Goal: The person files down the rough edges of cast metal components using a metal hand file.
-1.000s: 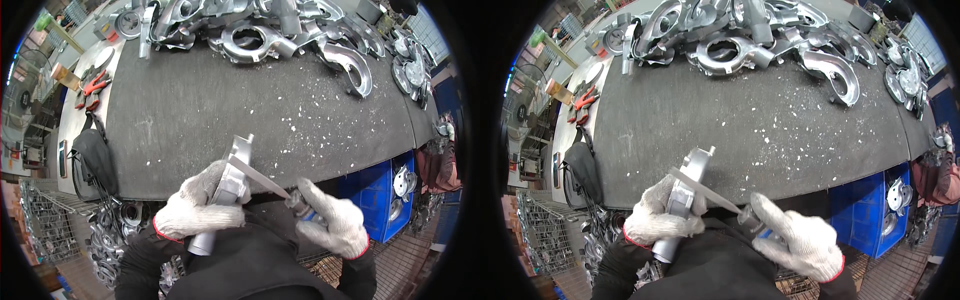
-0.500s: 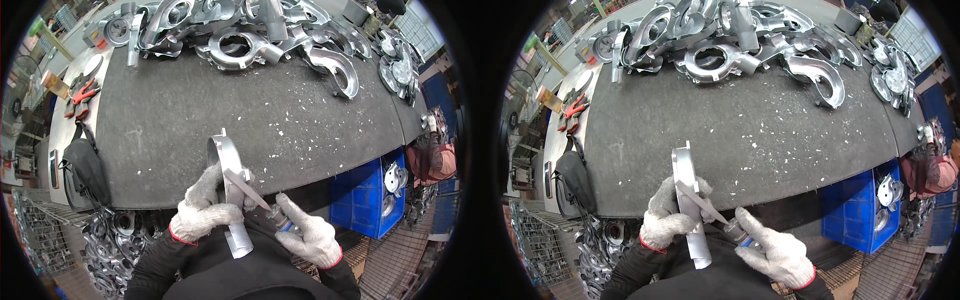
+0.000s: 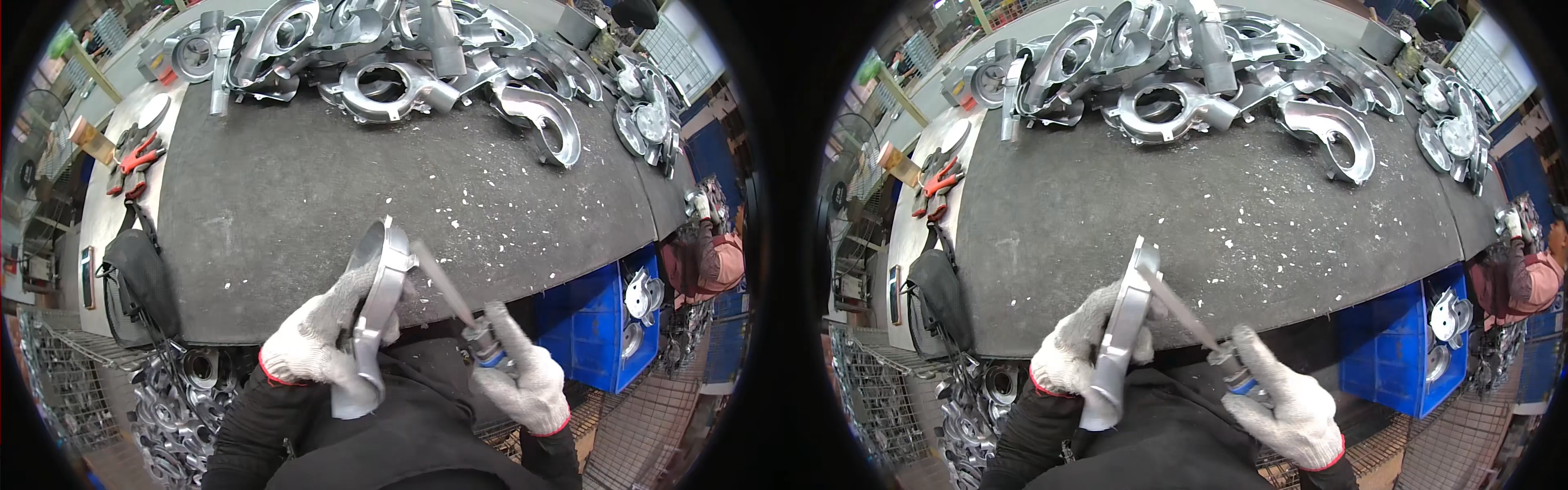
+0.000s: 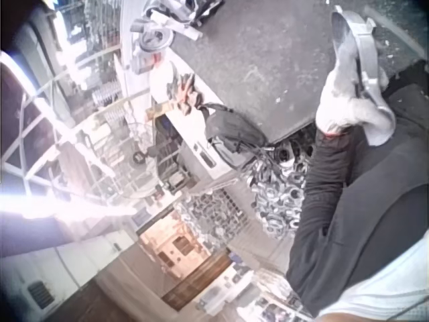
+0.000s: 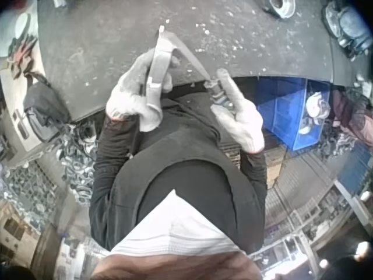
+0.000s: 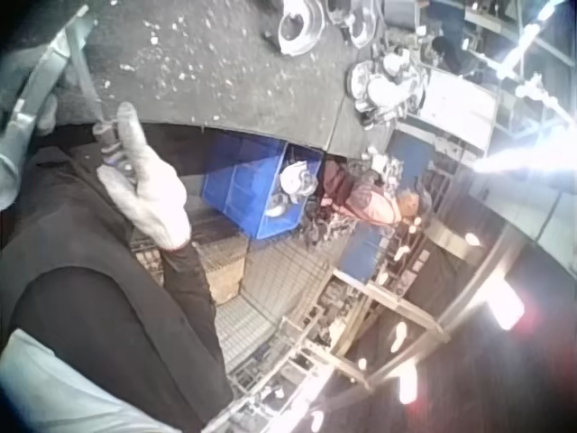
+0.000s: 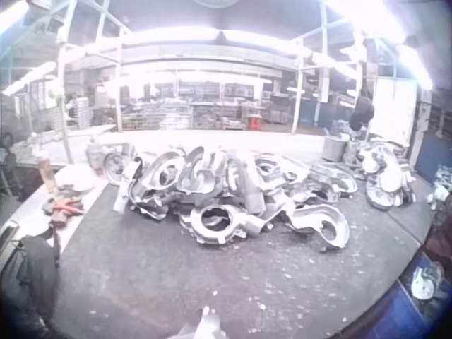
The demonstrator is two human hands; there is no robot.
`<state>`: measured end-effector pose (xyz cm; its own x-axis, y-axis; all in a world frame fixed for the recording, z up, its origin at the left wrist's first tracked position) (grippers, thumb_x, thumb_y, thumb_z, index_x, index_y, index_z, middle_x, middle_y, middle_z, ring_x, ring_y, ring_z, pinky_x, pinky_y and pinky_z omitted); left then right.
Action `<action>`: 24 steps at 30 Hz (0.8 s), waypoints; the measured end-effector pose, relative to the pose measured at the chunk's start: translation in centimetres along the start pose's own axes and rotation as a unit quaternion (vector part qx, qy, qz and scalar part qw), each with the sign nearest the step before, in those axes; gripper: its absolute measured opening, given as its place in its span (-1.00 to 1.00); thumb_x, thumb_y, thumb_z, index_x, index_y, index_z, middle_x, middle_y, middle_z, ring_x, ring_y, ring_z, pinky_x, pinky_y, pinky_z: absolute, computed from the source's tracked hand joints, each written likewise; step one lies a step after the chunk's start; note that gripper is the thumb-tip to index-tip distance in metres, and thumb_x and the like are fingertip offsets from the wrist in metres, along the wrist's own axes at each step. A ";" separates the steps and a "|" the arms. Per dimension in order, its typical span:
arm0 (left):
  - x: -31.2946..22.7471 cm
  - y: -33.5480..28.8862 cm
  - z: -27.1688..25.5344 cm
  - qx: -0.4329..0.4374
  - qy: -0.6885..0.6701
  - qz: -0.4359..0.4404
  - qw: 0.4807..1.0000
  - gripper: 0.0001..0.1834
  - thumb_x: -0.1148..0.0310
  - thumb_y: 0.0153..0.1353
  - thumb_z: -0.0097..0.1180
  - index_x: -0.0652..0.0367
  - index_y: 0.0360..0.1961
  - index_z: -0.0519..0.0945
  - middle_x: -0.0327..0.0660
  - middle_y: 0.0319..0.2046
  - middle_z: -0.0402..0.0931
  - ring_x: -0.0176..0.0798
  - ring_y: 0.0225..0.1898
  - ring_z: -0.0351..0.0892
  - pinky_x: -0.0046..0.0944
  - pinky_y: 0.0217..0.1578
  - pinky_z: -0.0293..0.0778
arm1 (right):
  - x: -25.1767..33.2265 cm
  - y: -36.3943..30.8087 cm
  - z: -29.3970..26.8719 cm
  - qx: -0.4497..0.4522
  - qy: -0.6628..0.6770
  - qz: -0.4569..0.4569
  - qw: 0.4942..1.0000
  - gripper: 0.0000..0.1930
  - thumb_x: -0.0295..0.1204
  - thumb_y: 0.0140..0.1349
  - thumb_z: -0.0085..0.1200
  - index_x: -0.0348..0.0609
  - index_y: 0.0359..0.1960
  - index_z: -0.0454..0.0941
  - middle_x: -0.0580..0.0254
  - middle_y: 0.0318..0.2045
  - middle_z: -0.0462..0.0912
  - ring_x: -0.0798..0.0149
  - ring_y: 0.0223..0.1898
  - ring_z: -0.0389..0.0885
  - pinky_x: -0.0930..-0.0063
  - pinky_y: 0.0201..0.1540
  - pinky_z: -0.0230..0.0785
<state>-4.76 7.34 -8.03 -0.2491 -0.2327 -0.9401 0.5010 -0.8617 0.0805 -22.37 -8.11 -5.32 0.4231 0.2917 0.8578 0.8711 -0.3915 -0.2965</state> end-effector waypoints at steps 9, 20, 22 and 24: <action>0.8 -2.6 -2.9 -0.145 -0.100 -0.247 0.953 -0.31 0.31 -0.02 0.51 0.46 0.08 0.48 -0.03 -0.25 0.62 -0.28 -0.32 0.63 -0.38 -0.31 0.59 | 0.8 0.4 2.2 0.105 -0.226 -0.086 0.965 -0.27 -0.06 0.18 0.32 0.24 0.41 0.36 0.21 -0.45 0.67 0.10 -0.46 0.73 0.29 -0.38 0.60; 0.5 -2.2 -3.4 -0.122 -0.061 -0.268 0.954 -0.57 0.41 -0.03 0.46 0.41 -0.16 0.60 -0.08 -0.41 0.61 -0.30 -0.41 0.60 -0.36 -0.41 0.53 | 2.0 1.3 0.9 0.108 -0.273 -0.090 0.952 -0.29 -0.07 0.14 0.34 0.28 0.37 0.40 0.19 -0.53 0.63 0.12 -0.58 0.68 0.26 -0.53 0.55; 0.5 -2.1 -3.4 -0.144 -0.055 -0.274 0.949 -0.55 0.39 -0.05 0.49 0.41 -0.16 0.63 -0.09 -0.39 0.63 -0.31 -0.40 0.60 -0.33 -0.38 0.53 | 1.4 1.4 1.5 0.135 -0.264 -0.066 0.953 -0.30 -0.06 0.16 0.33 0.27 0.37 0.40 0.19 -0.56 0.62 0.13 -0.59 0.69 0.25 -0.55 0.55; 1.1 -2.5 -3.7 -0.102 -0.004 -0.273 0.957 -0.51 0.37 -0.06 0.50 0.41 -0.12 0.62 -0.10 -0.38 0.63 -0.32 -0.40 0.60 -0.33 -0.38 0.53 | 3.1 2.1 2.5 0.165 -0.307 -0.061 0.935 -0.29 -0.17 0.10 0.37 0.12 0.34 0.43 0.19 -0.44 0.69 0.14 -0.50 0.73 0.33 -0.45 0.58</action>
<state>-3.24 10.93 -10.47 -0.5256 0.2234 -0.8208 0.4450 -0.7502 -0.4891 -18.60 -5.81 -4.31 0.2902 0.8030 0.5206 0.9089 -0.0610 -0.4125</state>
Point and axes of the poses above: each hand's wrist, its own y-axis towards the middle knuckle, its own z-axis out of the palm, x = y × z, the point moved 7 cm from there along y, towards the middle knuckle
